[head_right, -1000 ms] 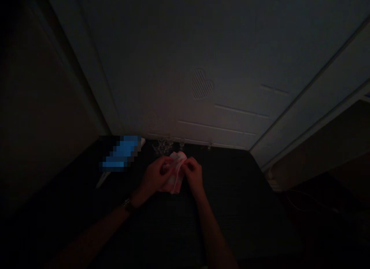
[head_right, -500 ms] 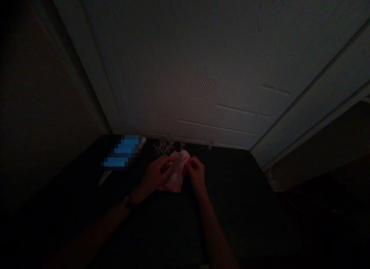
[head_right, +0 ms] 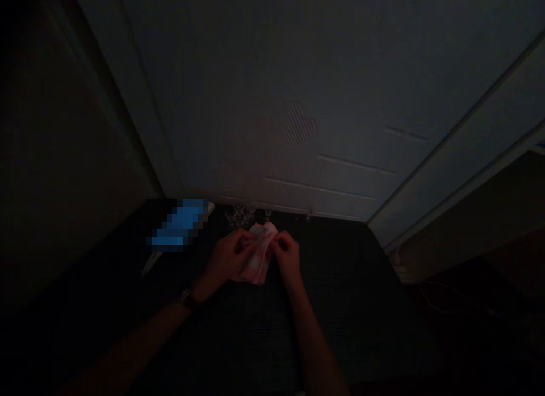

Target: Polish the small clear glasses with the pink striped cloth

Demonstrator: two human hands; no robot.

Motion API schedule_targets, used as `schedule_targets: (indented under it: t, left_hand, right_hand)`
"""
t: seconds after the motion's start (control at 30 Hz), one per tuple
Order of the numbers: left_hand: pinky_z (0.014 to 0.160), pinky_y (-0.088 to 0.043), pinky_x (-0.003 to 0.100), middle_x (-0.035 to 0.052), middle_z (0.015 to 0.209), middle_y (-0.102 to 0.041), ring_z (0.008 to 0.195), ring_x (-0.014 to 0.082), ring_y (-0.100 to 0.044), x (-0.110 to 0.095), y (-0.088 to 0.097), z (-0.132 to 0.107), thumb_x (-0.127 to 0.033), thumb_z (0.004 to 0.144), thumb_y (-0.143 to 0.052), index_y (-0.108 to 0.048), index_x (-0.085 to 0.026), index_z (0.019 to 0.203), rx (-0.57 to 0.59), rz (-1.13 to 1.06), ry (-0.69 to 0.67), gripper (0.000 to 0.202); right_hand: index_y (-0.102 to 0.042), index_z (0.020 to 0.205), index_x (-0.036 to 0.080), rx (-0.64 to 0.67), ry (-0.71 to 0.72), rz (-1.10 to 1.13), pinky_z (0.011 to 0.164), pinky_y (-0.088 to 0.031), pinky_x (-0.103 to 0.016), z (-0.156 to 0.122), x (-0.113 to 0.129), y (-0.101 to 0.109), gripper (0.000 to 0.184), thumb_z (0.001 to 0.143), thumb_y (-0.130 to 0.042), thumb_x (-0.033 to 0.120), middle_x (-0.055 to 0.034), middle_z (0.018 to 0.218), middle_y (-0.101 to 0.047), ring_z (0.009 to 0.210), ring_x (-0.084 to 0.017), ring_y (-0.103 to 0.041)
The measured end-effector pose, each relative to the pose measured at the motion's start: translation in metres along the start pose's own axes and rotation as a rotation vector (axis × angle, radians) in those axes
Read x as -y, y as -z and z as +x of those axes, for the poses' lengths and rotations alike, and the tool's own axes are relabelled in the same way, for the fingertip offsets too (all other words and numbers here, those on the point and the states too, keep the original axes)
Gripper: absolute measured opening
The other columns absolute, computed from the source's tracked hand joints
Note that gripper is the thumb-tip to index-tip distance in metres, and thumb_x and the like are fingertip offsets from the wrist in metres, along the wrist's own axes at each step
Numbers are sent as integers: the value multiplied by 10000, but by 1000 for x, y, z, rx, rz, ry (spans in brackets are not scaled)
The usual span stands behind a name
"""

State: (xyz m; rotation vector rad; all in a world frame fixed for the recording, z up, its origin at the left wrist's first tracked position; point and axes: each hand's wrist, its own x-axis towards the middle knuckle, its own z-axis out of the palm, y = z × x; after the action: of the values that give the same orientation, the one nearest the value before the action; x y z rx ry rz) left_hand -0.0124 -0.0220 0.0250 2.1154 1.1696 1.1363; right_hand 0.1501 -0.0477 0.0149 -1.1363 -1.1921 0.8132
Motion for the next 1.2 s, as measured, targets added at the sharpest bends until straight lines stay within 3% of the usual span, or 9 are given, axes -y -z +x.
schedule_targets:
  t: [0.67, 0.93, 1.2]
  left_hand:
    - [661, -442, 242, 4, 884, -602, 752, 131, -558, 1, -2, 0, -255, 798, -515, -551, -208, 965, 12, 8, -49, 177]
    - [777, -442, 255, 3, 980, -571, 888, 136, -549, 2, -2, 1, -99, 764, -484, -534, -219, 988, -2, -17, -84, 259]
    - [771, -446, 262, 12, 979, -582, 885, 145, -555, 0, -1, 1, -253, 796, -538, -549, -215, 996, -5, -2, -85, 204]
  right_hand:
    - [-523, 647, 181, 1, 9, 1, 577, -361, -207, -1, 3, 0, 151, 710, -605, 291, 48, 628, -473, 603, -97, -442]
    - [-540, 647, 173, 27, 13, -31, 573, -355, -208, -3, 2, -5, 121, 712, -593, 260, 41, 639, -486, 610, -98, -455]
    - [-517, 656, 176, -14, -5, 23, 548, -346, -200, 0, -4, -3, 155, 714, -600, 293, 56, 610, -463, 574, -88, -427]
